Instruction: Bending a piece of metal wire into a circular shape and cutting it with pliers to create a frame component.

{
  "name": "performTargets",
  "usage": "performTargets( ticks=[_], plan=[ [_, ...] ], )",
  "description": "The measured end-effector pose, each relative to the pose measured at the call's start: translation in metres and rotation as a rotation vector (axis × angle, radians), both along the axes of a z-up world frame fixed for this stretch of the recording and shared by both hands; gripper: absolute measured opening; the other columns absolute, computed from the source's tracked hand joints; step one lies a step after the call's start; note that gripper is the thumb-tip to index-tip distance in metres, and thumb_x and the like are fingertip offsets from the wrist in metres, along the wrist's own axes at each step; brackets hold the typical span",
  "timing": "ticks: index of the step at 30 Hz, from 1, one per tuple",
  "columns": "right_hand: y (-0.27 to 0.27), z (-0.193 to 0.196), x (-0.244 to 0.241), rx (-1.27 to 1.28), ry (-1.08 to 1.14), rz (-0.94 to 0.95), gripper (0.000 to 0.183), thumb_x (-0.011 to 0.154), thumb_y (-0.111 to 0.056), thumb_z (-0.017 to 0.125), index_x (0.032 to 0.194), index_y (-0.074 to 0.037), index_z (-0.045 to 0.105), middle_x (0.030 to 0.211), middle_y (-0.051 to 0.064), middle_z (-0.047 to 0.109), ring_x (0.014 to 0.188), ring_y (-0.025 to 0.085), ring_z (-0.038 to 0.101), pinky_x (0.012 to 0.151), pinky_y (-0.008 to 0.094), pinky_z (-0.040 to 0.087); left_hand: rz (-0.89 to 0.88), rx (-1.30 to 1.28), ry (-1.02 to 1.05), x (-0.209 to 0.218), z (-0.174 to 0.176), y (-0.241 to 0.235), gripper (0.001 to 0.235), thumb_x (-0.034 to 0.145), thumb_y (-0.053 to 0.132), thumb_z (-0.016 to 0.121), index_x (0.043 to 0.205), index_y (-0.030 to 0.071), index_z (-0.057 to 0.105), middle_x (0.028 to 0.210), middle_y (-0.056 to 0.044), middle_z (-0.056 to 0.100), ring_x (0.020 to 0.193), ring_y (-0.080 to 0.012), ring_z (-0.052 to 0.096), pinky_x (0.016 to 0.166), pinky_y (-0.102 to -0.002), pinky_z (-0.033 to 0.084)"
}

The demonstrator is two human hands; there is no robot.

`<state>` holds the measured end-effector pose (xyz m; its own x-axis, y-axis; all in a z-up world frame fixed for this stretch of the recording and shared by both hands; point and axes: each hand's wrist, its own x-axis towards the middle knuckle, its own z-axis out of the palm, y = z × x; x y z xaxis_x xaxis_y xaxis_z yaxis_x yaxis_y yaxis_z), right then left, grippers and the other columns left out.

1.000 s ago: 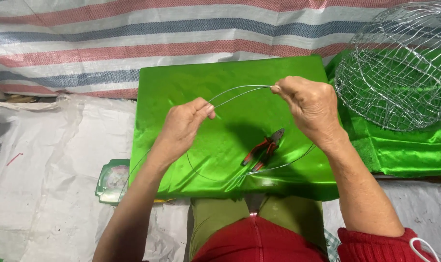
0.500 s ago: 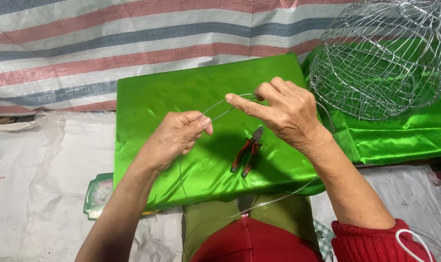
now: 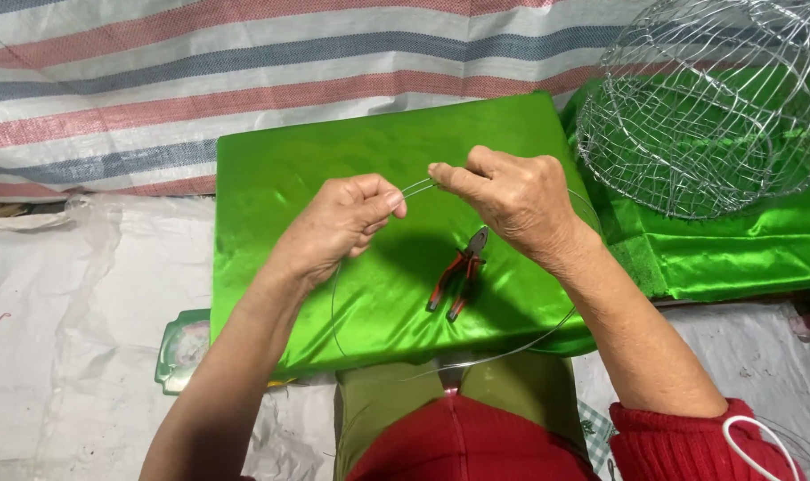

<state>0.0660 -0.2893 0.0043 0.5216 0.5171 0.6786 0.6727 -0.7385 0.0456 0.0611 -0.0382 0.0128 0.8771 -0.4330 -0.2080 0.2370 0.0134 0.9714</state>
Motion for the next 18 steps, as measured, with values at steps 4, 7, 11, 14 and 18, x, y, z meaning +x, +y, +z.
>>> performTargets(
  ticks=[4, 7, 11, 14, 18],
  plan=[
    [0.005, 0.008, 0.002, -0.026, 0.05, -0.025, 0.017, 0.108, -0.029, 0.062, 0.115, -0.032, 0.077, 0.059, -0.009, 0.037, 0.043, 0.009, 0.043, 0.047, 0.023, 0.049, -0.037, 0.036, -0.049, 0.004, 0.009, -0.001, 0.021, 0.104, 0.02, 0.06, 0.099, 0.001, 0.068, 0.054, 0.006, 0.043, 0.036, -0.0002, 0.033, 0.032, -0.016, 0.033],
    [0.002, 0.011, 0.001, -0.007, 0.094, -0.059, 0.017, 0.11, -0.025, 0.064, 0.119, -0.027, 0.078, 0.056, -0.009, 0.046, 0.046, 0.008, 0.05, 0.05, 0.02, 0.051, -0.077, 0.118, -0.085, 0.006, 0.023, 0.009, 0.026, 0.106, 0.023, 0.055, 0.102, 0.002, 0.069, 0.054, 0.005, 0.045, 0.037, -0.0007, 0.035, 0.032, -0.015, 0.035],
    [-0.026, -0.003, 0.021, 0.252, 0.36, 0.031, 0.013, 0.109, -0.017, 0.065, 0.107, -0.019, 0.078, 0.074, 0.002, 0.071, 0.067, 0.021, 0.071, 0.064, 0.034, 0.059, -0.093, 0.131, -0.047, 0.009, 0.01, 0.041, 0.026, 0.106, 0.022, 0.055, 0.103, 0.001, 0.069, 0.057, 0.001, 0.049, 0.04, -0.0055, 0.046, 0.038, -0.02, 0.045],
    [-0.039, -0.01, 0.028, 0.419, 0.53, 0.014, 0.016, 0.113, -0.017, 0.063, 0.104, -0.014, 0.077, 0.078, 0.01, 0.074, 0.068, 0.021, 0.069, 0.075, 0.035, 0.058, -0.115, 0.13, -0.015, 0.009, -0.014, 0.064, 0.03, 0.108, 0.025, 0.052, 0.103, 0.0, 0.068, 0.061, -0.001, 0.051, 0.044, -0.0106, 0.053, 0.045, -0.026, 0.052],
    [-0.06, -0.031, 0.042, 0.737, 0.714, -0.073, 0.015, 0.111, -0.016, 0.062, 0.103, -0.017, 0.076, 0.068, -0.003, 0.057, 0.065, 0.007, 0.052, 0.062, 0.024, 0.04, -0.061, -0.032, 0.04, 0.007, -0.063, 0.087, 0.032, 0.11, 0.027, 0.046, 0.105, 0.0, 0.064, 0.069, -0.008, 0.054, 0.063, -0.0228, 0.068, 0.068, -0.039, 0.061]
  ],
)
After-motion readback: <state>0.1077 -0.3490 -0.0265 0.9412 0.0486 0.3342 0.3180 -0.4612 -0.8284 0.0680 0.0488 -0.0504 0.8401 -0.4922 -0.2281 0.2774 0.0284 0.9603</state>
